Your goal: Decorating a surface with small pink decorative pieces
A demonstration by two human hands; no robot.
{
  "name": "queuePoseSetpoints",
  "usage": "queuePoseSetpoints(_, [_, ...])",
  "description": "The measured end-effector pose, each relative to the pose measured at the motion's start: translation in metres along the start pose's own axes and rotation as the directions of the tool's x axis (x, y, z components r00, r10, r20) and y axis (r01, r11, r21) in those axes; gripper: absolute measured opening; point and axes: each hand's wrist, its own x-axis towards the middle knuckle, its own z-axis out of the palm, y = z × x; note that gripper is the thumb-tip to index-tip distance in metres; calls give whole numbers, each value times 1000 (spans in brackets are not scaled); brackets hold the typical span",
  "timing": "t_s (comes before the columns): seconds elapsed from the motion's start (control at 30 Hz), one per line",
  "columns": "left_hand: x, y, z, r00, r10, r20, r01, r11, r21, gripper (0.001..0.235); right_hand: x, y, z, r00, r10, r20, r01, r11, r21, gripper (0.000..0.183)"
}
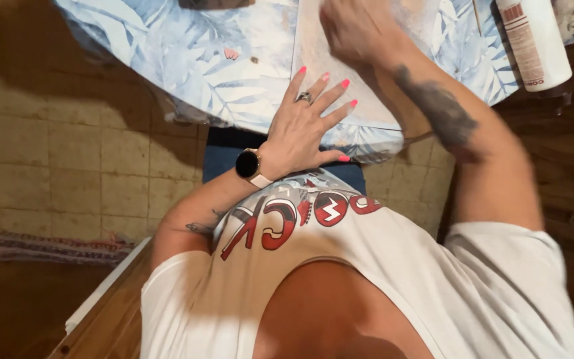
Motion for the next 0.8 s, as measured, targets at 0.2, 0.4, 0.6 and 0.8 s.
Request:
queuePoseSetpoints(0.2, [-1, -2, 1, 1000, 4, -6, -4, 1000, -4, 79, -94, -1, -80, 882, -322, 344, 303, 947, 107, 14])
queuePoseSetpoints(0.4, [15, 4, -7, 959, -63, -277, 0, 975, -222, 38, -105, -11, -80, 941, 38, 336, -59, 997, 53, 9])
queuePoseSetpoints(0.6, [13, 9, -2, 863, -306, -403, -25, 770, -638, 36, -66, -80, -73, 908, 418, 27, -213, 406, 889, 29])
queuePoseSetpoints(0.8, [9, 14, -2, 843, -371, -389, -24, 697, -717, 40, -57, -92, -90, 880, 471, 62, -249, 347, 904, 30])
